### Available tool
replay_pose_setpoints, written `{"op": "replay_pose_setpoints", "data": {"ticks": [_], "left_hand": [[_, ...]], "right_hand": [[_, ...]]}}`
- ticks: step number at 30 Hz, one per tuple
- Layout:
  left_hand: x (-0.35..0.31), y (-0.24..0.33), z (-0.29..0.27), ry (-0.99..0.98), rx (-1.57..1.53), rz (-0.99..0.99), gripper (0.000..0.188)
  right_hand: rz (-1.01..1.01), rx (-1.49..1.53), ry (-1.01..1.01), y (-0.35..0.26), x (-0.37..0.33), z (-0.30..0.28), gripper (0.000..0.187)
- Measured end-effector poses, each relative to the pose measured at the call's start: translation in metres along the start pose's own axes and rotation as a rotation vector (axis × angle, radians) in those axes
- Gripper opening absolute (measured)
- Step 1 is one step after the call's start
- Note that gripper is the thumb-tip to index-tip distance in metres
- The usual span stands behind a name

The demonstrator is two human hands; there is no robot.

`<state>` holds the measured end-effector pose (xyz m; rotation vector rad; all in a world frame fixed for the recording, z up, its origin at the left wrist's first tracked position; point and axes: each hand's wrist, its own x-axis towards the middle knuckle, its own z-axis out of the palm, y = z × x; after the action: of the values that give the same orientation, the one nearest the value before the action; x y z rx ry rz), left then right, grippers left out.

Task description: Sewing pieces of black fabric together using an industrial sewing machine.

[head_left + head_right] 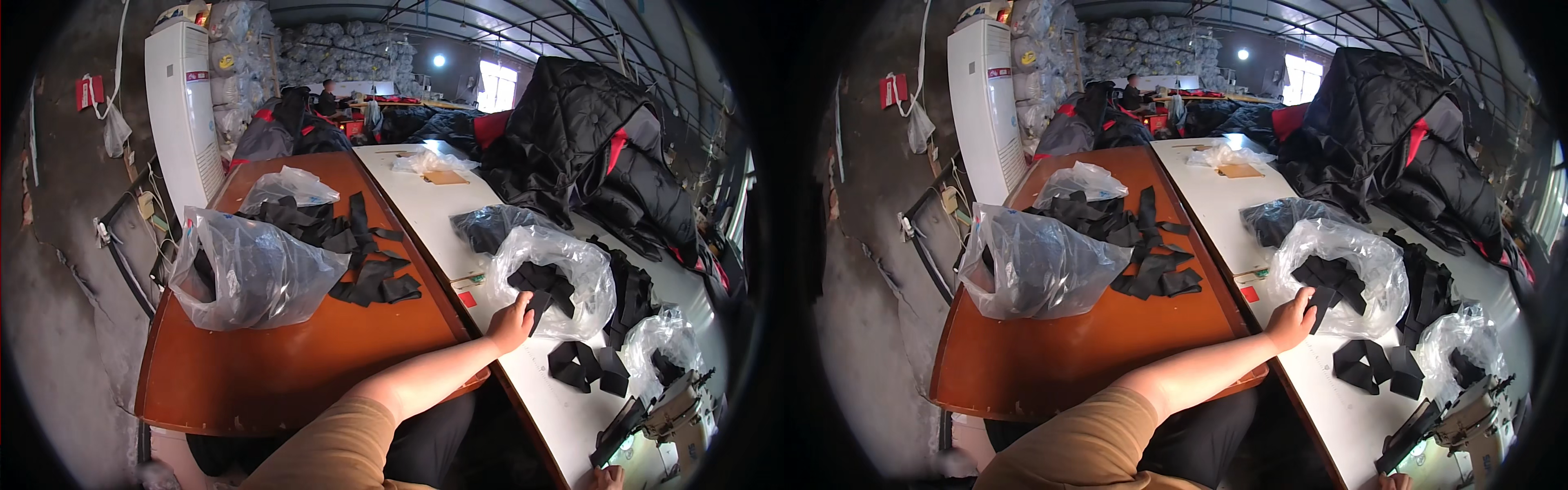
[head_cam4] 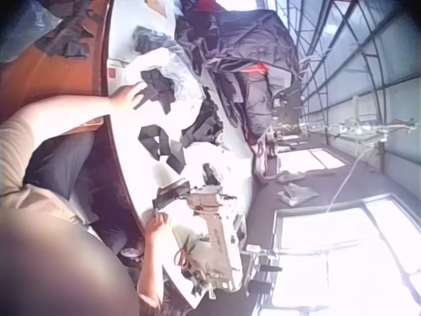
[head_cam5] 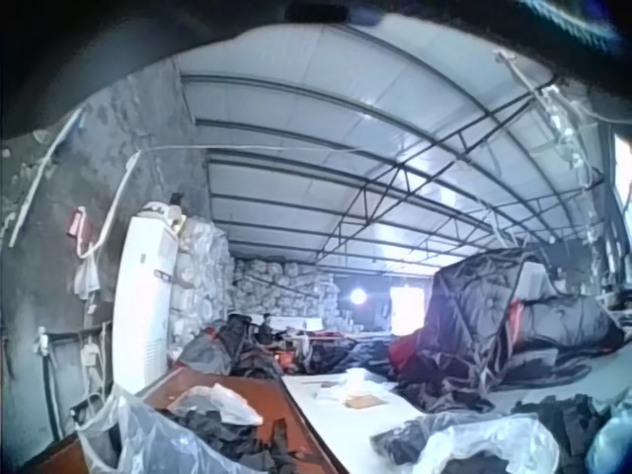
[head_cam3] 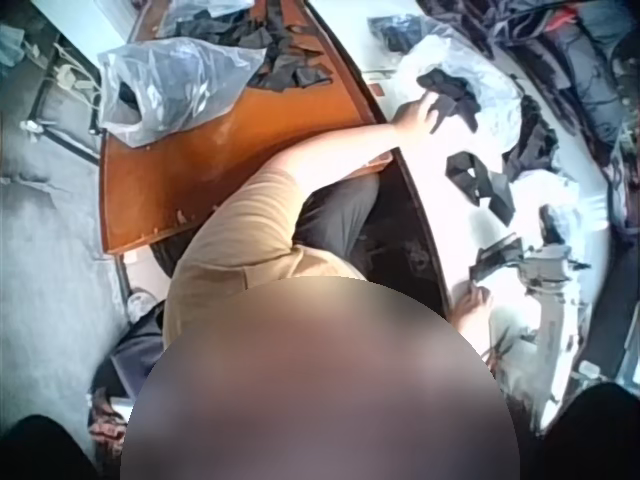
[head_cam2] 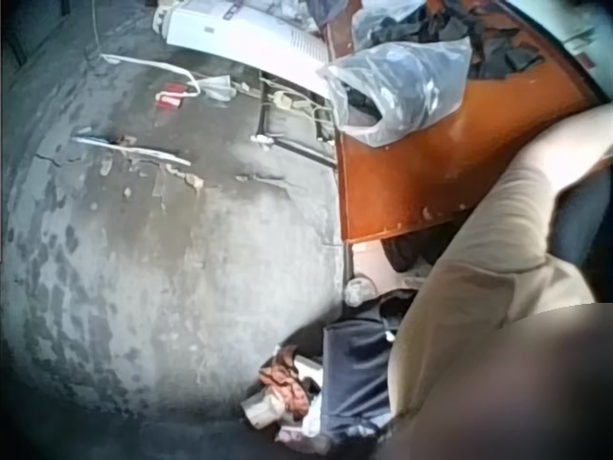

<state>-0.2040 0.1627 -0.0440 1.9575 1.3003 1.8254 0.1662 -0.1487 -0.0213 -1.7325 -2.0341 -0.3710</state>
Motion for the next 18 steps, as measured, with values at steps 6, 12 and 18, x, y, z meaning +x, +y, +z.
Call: {"op": "replay_pose_setpoints", "data": {"ticks": [6,12,18], "left_hand": [[-0.001,-0.001,-0.003,-0.014,0.005,-0.013,0.037],[-0.001,0.000,-0.002,-0.008,0.001,-0.008,0.038],[-0.002,-0.001,-0.004,-0.021,0.010,-0.010,0.038]], "right_hand": [[-0.022,-0.005,0.020,0.006,-0.002,0.006,0.031],[0.037,0.101,-0.006,0.005,-0.003,0.004,0.030],[0.046,0.061,-0.037,-0.003,0.001,-0.003,0.031]]}}
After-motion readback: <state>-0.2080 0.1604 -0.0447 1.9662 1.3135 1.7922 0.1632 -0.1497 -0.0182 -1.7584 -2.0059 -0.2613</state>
